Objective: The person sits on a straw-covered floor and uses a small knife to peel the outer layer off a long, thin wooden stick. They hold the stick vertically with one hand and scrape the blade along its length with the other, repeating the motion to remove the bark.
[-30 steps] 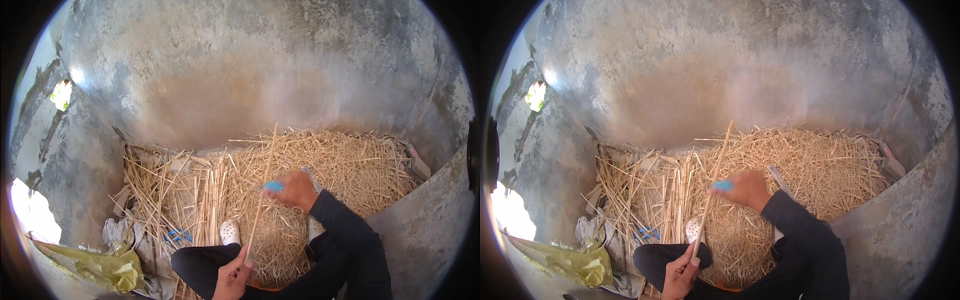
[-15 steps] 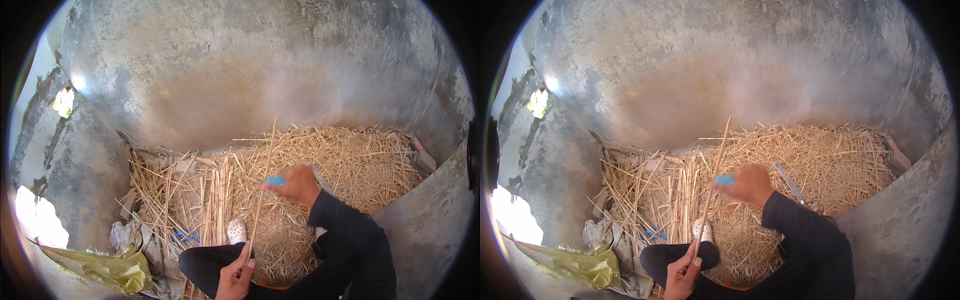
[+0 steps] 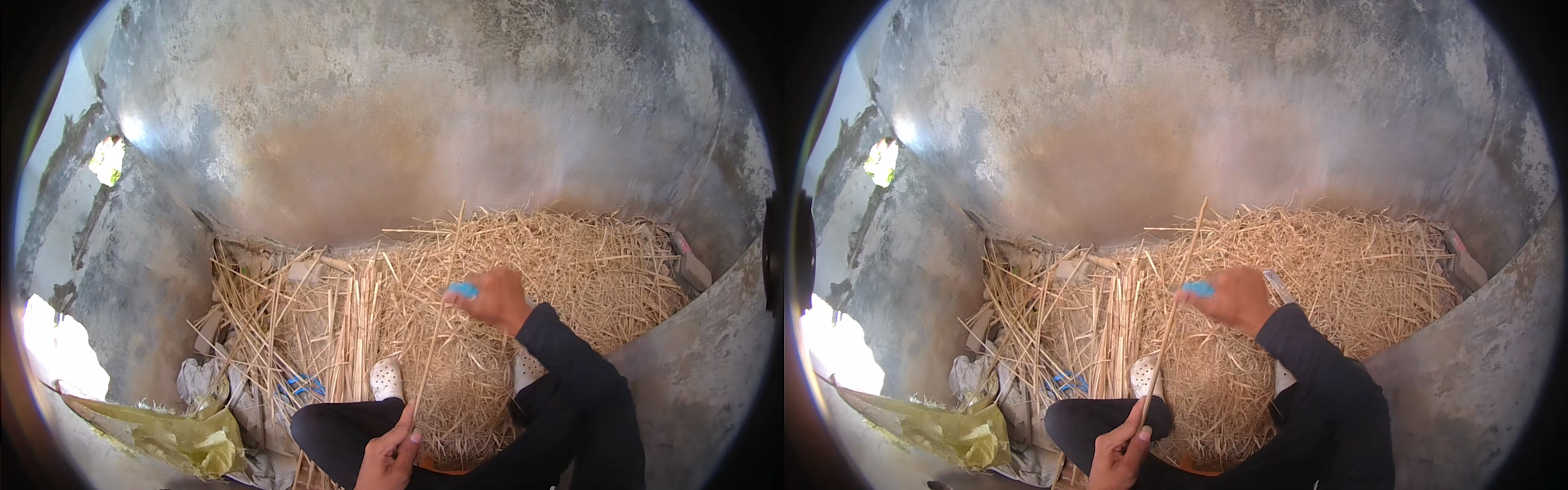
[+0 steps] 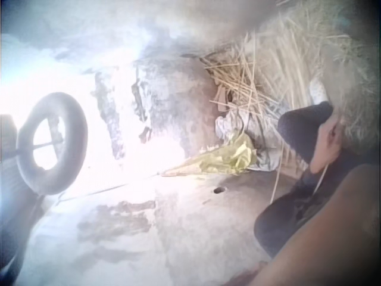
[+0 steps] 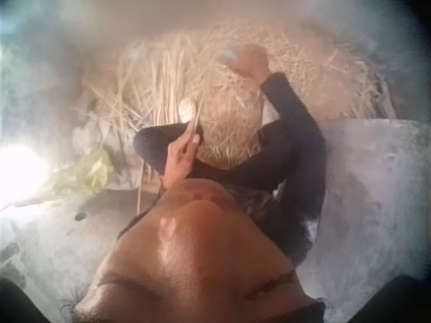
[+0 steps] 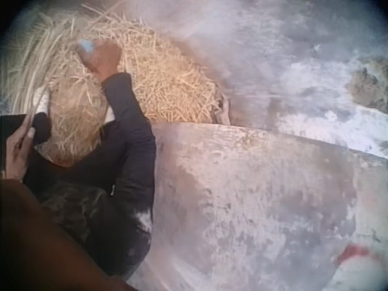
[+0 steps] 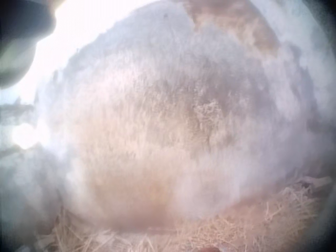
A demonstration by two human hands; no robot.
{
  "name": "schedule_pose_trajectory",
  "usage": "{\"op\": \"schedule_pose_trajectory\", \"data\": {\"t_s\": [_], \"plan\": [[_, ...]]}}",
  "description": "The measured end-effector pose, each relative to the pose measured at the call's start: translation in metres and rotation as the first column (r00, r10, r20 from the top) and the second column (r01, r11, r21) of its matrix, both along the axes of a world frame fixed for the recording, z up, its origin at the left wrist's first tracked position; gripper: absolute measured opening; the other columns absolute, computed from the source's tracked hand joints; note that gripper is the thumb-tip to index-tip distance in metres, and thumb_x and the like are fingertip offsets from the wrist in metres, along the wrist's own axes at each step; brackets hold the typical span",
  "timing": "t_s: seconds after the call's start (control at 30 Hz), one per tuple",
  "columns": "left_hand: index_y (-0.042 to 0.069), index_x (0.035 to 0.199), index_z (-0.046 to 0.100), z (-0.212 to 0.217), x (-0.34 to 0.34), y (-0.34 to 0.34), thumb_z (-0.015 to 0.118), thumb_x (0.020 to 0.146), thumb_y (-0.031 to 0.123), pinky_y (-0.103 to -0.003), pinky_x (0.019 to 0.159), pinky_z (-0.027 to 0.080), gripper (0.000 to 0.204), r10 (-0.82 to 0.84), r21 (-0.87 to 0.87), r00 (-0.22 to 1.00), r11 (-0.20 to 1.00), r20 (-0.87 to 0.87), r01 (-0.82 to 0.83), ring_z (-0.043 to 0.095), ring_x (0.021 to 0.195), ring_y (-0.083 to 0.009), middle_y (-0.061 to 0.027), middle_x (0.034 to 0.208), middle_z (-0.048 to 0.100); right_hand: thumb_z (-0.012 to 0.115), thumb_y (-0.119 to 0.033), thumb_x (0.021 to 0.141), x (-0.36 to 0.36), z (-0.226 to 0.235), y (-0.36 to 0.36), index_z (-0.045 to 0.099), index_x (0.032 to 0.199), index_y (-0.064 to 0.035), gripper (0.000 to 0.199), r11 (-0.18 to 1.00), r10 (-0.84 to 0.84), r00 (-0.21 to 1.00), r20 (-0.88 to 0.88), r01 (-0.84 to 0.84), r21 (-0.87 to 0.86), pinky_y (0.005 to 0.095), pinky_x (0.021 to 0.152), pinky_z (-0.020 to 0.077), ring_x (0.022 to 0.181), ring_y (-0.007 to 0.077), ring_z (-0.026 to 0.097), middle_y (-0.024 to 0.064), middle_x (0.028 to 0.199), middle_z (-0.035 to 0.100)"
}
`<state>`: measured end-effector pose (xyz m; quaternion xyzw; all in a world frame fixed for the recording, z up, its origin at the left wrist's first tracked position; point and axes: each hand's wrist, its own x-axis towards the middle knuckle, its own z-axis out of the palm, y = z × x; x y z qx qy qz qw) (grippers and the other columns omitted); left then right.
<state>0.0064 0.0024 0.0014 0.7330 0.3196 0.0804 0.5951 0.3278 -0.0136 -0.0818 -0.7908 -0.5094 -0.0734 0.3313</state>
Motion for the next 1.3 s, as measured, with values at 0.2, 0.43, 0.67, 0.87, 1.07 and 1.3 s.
{"op": "schedule_pose_trajectory", "data": {"t_s": [0.2,0.43,0.67,0.87,1.07,1.3], "plan": [[-0.006,0.131,0.046,0.01,-0.004,-0.002,0.052,0.096,0.015,-0.027,0.093,0.04,0.041,-0.115,0.025,0.985,0.993,-0.127,0.119,0.053,0.105,-0.0135,-0.0154,0.118,0.063,0.048,-0.076,0.079,0.022,-0.003,0.003,0.065,0.056,-0.0125,0.07,0.985,-0.128,0.991,-0.035,0.131,0.115,0.037,0.039,0.0372,0.035,0.0206,0.046,0.0052,0.041,0.048],[-0.005,0.132,0.046,0.003,-0.012,-0.002,0.052,0.097,0.017,-0.026,0.098,0.036,0.042,-0.043,-0.001,0.999,0.999,-0.016,0.043,0.049,0.116,-0.0145,-0.0169,0.124,0.06,0.042,-0.08,0.079,-0.028,0.006,-0.002,0.062,0.053,-0.0113,0.076,0.981,0.117,0.992,0.042,-0.122,0.149,0.0363,0.038,0.0352,0.034,0.0189,0.044,0.0035,0.039,0.044],[-0.005,0.134,0.045,0.0,-0.017,-0.009,0.052,0.098,0.02,-0.026,0.098,0.035,0.044,-0.173,-0.13,0.982,0.978,-0.076,0.162,0.049,0.118,-0.0168,-0.0151,0.125,0.058,0.042,-0.077,0.081,0.09,-0.017,-0.006,0.056,0.05,-0.0092,0.076,0.945,-0.316,0.933,0.172,0.293,0.142,0.0399,0.043,0.0387,0.04,0.0236,0.049,0.006,0.042,0.047],[0.003,0.14,0.039,-0.04,-0.037,-0.022,0.046,0.099,0.02,-0.02,0.064,0.042,0.044,0.117,-0.662,0.972,0.748,0.204,0.049,0.055,0.067,-0.0105,-0.0039,0.08,0.058,0.041,-0.07,0.087,0.136,-0.019,-0.037,0.051,0.05,-0.0058,0.075,0.853,-0.5,0.858,-0.113,0.511,0.106,0.0429,0.045,0.0323,0.043,0.0249,0.044,0.0082,0.045,0.045],[0.009,0.144,0.031,-0.029,0.005,0.02,0.039,0.099,0.014,-0.023,0.046,0.036,0.047,0.351,-0.812,0.908,0.584,0.23,-0.019,0.035,0.036,-0.0068,0.0019,0.056,0.037,0.052,-0.074,0.078,-0.032,0.018,-0.016,0.06,0.052,-0.0121,0.067,0.988,0.148,0.989,-0.023,-0.148,0.037,0.0366,0.041,0.0386,0.039,0.0215,0.049,0.0043,0.043,0.048],[0.001,0.14,0.033,-0.016,0.021,0.011,0.037,0.1,0.015,-0.022,0.045,0.033,0.043,0.3,-0.837,0.926,0.546,0.231,0.033,0.032,0.032,-0.0063,0.0032,0.054,0.037,0.045,-0.087,0.069,-0.029,0.021,-0.01,0.065,0.054,-0.0132,0.078,0.999,0.052,0.998,0.025,-0.052,-0.001,0.0323,0.038,0.038,0.036,0.0178,0.051,0.0022,0.041,0.05]]}}
